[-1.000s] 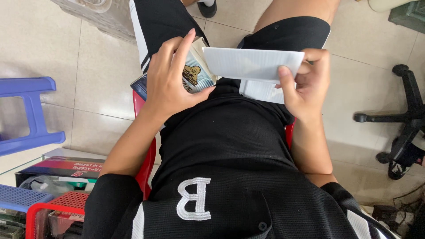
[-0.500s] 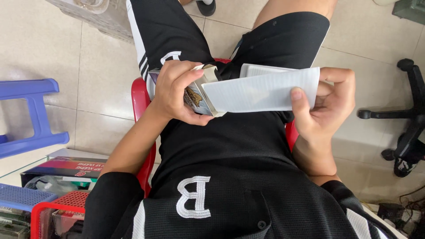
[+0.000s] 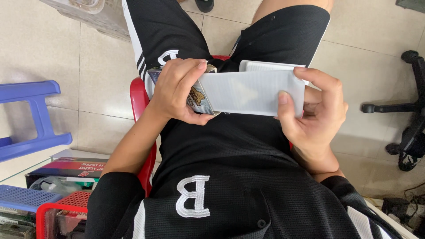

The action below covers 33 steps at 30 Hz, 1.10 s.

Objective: Insert screen protector glass into protective paper sleeves.

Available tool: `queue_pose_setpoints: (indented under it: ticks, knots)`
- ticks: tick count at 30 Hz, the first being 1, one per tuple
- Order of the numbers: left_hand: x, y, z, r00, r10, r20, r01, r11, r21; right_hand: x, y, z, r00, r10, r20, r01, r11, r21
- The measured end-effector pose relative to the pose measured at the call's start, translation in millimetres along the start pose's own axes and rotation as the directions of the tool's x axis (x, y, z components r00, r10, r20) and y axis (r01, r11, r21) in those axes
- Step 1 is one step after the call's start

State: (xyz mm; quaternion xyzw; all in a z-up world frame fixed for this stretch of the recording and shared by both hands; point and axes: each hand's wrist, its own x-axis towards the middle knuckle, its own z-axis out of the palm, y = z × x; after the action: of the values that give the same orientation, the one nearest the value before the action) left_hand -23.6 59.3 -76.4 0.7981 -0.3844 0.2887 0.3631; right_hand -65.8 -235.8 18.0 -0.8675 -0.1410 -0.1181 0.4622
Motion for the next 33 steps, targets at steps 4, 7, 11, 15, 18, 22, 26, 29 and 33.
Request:
queue_pose_setpoints:
  ticks: [4,7,11,15,18,22,26,29,33]
  knots:
    - [6.1,5.8,-0.7,0.999,-0.027,0.034,0.027,1.0,0.01,1.9,-2.0,-2.2,1.0,0.011,0.029,-0.01,0.999,-0.033]
    - [9.5,9.0,-3.7,0.996,-0.023,0.087,0.023,1.0,-0.006,19.2,-13.4,-0.8,0.947,0.07,0.313,-0.033,0.992,-0.123]
    - [9.8,11.1,-6.1,0.995,-0.015,0.102,0.019,0.999,-0.038,30.2,-5.3,-1.7,0.808,-0.276,0.52,0.175,0.956,0.235]
    - [9.4,9.1,-8.4,0.996,-0.028,0.09,0.035,0.996,-0.08,27.0,20.5,-12.6,0.879,-0.133,0.458,0.068,0.986,0.155]
    - [17.7,11.0,-9.6,0.988,-0.073,0.133,0.086,0.992,-0.096,39.9,42.4,-16.1,0.887,-0.079,0.455,0.127,0.989,-0.075]
    - [23.0,12.7,-4.8,0.979,-0.097,0.181,0.104,0.994,-0.031,31.7,80.0,-9.7,0.931,-0.049,0.362,0.172,0.933,-0.316]
    - [19.0,13.1,-0.5,0.903,-0.256,0.345,0.242,0.967,0.086,11.8,137.4,-11.9,0.968,0.164,0.191,-0.058,0.884,-0.464]
    - [13.3,9.7,3.7,0.822,-0.38,0.424,0.339,0.925,0.171,0.7,165.1,-13.5,0.925,0.328,0.192,-0.281,0.93,-0.238]
    - [4.5,8.2,8.3,0.738,-0.504,0.449,0.405,0.863,0.303,-1.1,163.3,-18.0,0.907,0.391,0.155,-0.375,0.919,-0.124]
